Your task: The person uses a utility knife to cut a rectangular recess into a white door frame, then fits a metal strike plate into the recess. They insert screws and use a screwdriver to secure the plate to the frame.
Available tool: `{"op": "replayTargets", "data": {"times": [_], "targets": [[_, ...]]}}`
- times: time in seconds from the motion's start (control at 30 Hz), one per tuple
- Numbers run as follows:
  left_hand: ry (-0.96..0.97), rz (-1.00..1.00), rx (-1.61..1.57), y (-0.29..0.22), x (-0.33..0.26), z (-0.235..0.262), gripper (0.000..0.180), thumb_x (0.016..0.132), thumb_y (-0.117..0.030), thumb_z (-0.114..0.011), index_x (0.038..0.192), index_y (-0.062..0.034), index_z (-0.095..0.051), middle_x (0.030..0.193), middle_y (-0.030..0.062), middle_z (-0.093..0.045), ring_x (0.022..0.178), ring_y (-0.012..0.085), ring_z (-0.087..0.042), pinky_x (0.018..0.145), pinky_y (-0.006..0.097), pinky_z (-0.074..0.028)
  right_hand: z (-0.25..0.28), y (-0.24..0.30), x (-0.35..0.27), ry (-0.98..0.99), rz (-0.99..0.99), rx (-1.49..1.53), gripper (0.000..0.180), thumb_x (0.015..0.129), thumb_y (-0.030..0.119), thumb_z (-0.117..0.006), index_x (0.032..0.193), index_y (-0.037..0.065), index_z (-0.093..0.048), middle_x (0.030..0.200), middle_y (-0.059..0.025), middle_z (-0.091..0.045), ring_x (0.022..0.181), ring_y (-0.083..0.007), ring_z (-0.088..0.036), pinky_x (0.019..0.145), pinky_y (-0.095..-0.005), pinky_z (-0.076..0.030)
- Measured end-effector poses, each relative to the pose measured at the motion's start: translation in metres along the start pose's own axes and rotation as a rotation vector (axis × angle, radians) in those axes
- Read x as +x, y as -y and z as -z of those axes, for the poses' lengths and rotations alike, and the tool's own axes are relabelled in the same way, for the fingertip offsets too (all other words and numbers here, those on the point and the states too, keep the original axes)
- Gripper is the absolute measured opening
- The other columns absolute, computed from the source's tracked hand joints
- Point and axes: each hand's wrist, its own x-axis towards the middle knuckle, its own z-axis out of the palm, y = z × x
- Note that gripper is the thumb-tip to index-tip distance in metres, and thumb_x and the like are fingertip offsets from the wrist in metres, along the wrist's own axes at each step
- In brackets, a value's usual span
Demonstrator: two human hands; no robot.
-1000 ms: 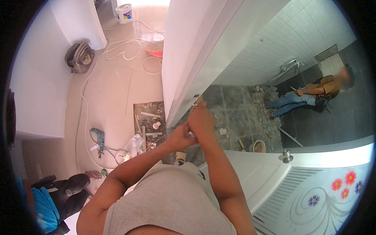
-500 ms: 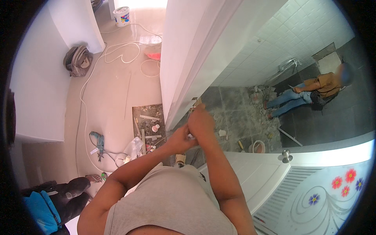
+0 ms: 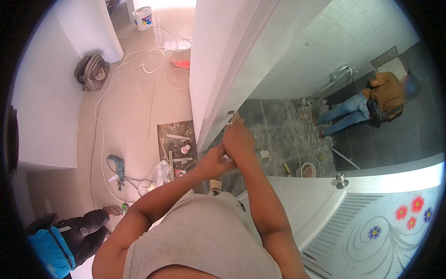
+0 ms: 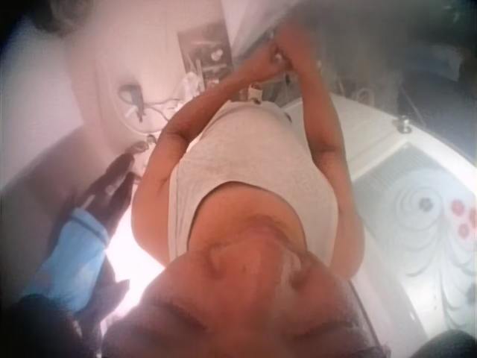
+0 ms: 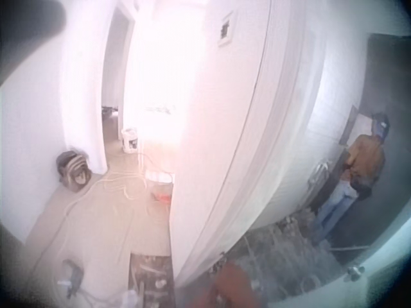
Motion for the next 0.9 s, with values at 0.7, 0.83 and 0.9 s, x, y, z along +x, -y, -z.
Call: {"op": "replayTargets", "data": {"times": [0.7,0.83,0.9], "targets": [[-0.02,0.036,0.055,-0.001,0.001,0.0,0.062,0.081,-0.025,-0.08,0.13,0.0034,-0.055,0.118,0.02,-0.069,0.113,0.0303,-0.066,0.1,0.041,-0.049,-0.003,0.001,0.0,0.033,-0.024,-0.021,0.026,0.096,0.019,-0.055,0.103,-0.006,-0.05,0.093,-0.0315,-0.068,0.089,-0.0512,-0.067,0.08,-0.0572,-0.052],[0.002,0.027,0.037,-0.005,0.001,0.001,0.063,0.081,-0.024,-0.081,0.131,0.0035,-0.054,0.118,0.0192,-0.069,0.112,0.0286,-0.066,0.1,0.041,-0.049,0.0,0.003,0.001,0.077,-0.032,-0.048,0.03,0.096,0.019,-0.053,0.11,-0.008,-0.052,0.097,-0.0316,-0.069,0.093,-0.0487,-0.068,0.083,-0.0559,-0.054],[0.007,0.024,0.025,-0.003,0.001,0.001,0.062,0.081,-0.023,-0.08,0.131,0.0033,-0.054,0.119,0.0186,-0.069,0.113,0.0273,-0.066,0.1,0.041,-0.048,0.004,0.006,0.0,0.104,-0.032,-0.045,0.032,0.095,0.018,-0.051,0.112,-0.009,-0.053,0.099,-0.0316,-0.07,0.096,-0.0474,-0.069,0.085,-0.0552,-0.054]]}}
